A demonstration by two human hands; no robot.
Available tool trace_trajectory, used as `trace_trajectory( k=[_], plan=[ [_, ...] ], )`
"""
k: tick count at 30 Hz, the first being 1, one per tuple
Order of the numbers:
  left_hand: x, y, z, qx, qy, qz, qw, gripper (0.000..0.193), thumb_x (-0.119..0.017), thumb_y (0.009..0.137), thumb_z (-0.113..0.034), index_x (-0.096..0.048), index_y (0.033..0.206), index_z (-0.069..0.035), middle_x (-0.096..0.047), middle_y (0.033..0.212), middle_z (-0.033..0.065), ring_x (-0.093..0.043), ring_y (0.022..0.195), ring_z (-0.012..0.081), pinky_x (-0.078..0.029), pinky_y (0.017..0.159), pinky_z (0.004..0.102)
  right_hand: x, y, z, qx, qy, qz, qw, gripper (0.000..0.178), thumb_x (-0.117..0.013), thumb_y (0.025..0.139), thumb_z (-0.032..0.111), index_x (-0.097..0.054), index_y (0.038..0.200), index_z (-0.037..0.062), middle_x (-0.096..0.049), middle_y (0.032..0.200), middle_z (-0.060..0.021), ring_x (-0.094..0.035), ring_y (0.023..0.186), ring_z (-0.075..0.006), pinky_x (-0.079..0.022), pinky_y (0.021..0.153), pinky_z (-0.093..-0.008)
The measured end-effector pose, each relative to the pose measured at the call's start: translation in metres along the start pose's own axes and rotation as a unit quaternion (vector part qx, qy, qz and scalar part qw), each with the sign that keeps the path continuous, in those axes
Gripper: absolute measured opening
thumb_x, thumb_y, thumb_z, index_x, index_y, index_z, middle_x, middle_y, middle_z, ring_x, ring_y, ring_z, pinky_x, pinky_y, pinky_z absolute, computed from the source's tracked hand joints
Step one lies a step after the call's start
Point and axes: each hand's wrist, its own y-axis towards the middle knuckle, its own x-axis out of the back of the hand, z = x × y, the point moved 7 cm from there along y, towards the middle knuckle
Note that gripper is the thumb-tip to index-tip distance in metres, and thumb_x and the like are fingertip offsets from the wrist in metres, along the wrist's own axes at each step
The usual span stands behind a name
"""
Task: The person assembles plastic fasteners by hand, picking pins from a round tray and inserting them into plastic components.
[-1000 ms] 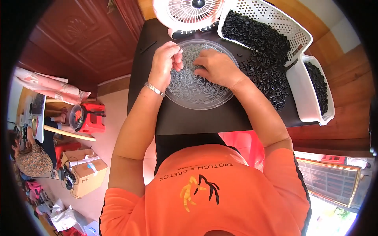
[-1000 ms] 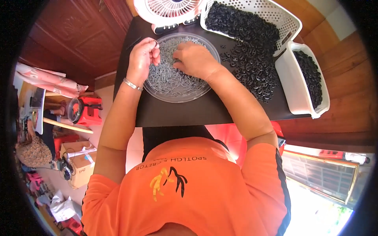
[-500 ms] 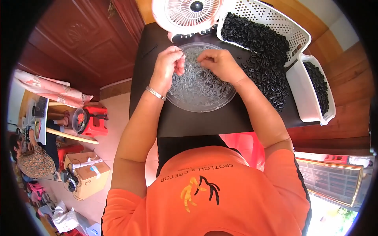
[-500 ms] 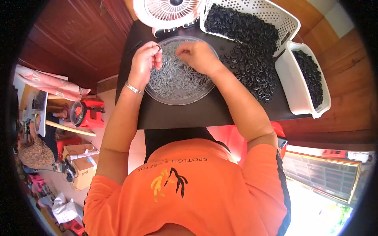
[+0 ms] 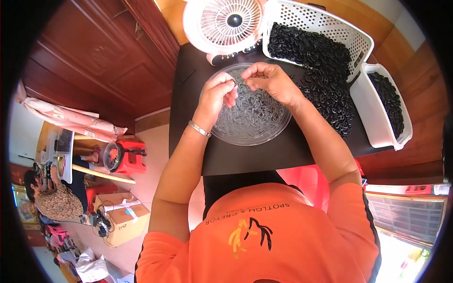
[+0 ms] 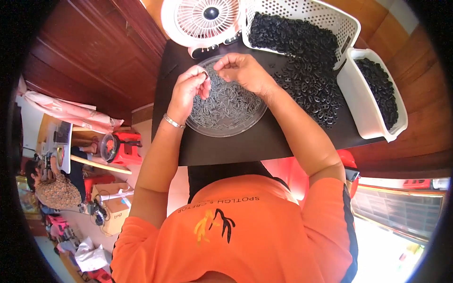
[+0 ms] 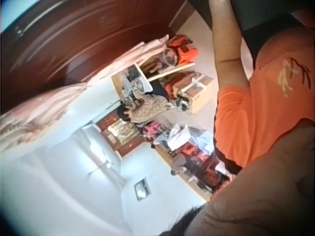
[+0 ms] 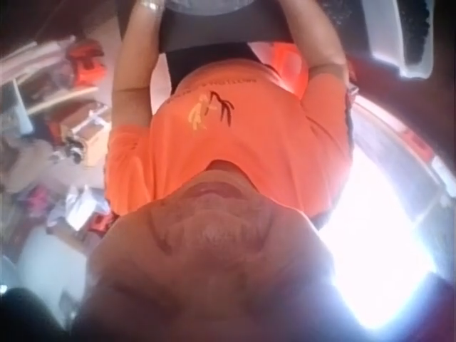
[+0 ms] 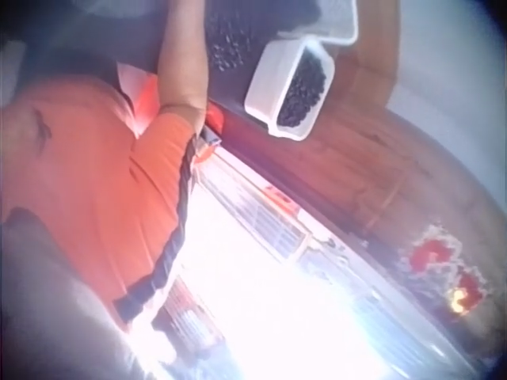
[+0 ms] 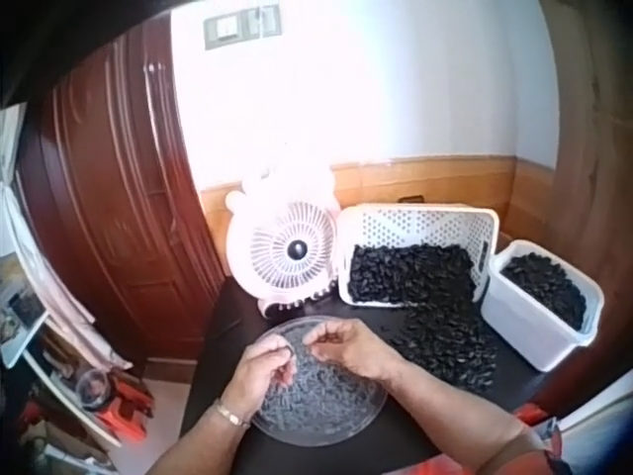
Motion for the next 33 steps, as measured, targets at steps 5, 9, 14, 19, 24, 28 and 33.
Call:
trace_trajectory(
  k=[5,9,14,19,24,28,33],
  plan=[
    [-0.002,0.000,0.001,-0.005,0.015,0.003,1.000,0.015,-0.048,0.089,-0.017,-0.054,0.082,-0.005,-0.054,0.066,0.0020,-0.051,0.054,0.0098,-0.040,0.051,0.0217,-0.004,-0.002,0.007,0.024,-0.024,-0.010,0.999,0.015,-0.060,0.085,0.004,-0.060,0.099,-0.0008,-0.060,0.084,-0.0027,-0.054,0.075,-0.0083,-0.046,0.071,-0.0224],
    [-0.006,-0.001,-0.003,-0.037,0.025,0.003,0.999,0.012,-0.049,0.088,-0.013,-0.053,0.081,-0.005,-0.052,0.064,0.0008,-0.050,0.051,0.0087,-0.039,0.047,0.0208,-0.007,-0.005,0.014,0.058,-0.040,-0.022,0.997,0.015,-0.060,0.086,0.006,-0.059,0.100,0.0003,-0.060,0.085,-0.0021,-0.054,0.075,-0.0075,-0.046,0.071,-0.0225],
    [-0.007,-0.001,-0.002,-0.037,0.056,0.002,0.998,0.012,-0.049,0.088,-0.012,-0.053,0.080,-0.004,-0.050,0.063,0.0006,-0.047,0.050,0.0078,-0.039,0.047,0.0212,-0.014,-0.008,0.020,0.075,-0.074,-0.011,0.994,0.013,-0.059,0.086,0.002,-0.059,0.099,0.0005,-0.061,0.091,-0.0014,-0.056,0.086,-0.0070,-0.047,0.081,-0.0234],
    [-0.007,-0.003,-0.002,-0.042,0.070,-0.007,0.997,0.013,-0.048,0.087,-0.011,-0.053,0.078,-0.003,-0.049,0.060,0.0007,-0.045,0.050,0.0078,-0.039,0.047,0.0222,-0.019,-0.009,0.021,0.073,-0.056,0.006,0.996,0.012,-0.058,0.086,0.000,-0.059,0.099,0.0004,-0.061,0.094,-0.0014,-0.056,0.091,-0.0068,-0.046,0.084,-0.0230],
    [-0.008,-0.003,0.000,-0.034,0.099,-0.013,0.994,0.013,-0.049,0.086,-0.011,-0.053,0.078,-0.002,-0.048,0.058,0.0011,-0.046,0.050,0.0081,-0.039,0.047,0.0231,-0.020,-0.009,0.021,0.072,-0.063,0.006,0.995,0.011,-0.058,0.086,0.001,-0.059,0.098,-0.0001,-0.061,0.093,-0.0017,-0.056,0.090,-0.0065,-0.046,0.084,-0.0226],
    [-0.015,-0.009,-0.006,-0.036,0.148,-0.040,0.987,0.012,-0.049,0.086,-0.010,-0.053,0.078,-0.001,-0.048,0.058,0.0016,-0.047,0.050,0.0082,-0.038,0.046,0.0234,-0.020,-0.010,0.021,0.073,-0.085,0.002,0.994,0.010,-0.059,0.086,0.001,-0.059,0.096,-0.0008,-0.062,0.091,-0.0024,-0.057,0.088,-0.0069,-0.047,0.081,-0.0223],
    [-0.022,-0.009,-0.008,-0.070,0.124,-0.063,0.988,0.015,-0.049,0.086,-0.015,-0.052,0.075,-0.004,-0.047,0.057,0.0002,-0.047,0.046,0.0086,-0.035,0.042,0.0216,-0.021,-0.013,0.023,0.085,-0.098,-0.018,0.991,0.009,-0.059,0.085,-0.001,-0.059,0.093,-0.0010,-0.062,0.088,-0.0027,-0.058,0.084,-0.0075,-0.048,0.077,-0.0223]
  ],
)
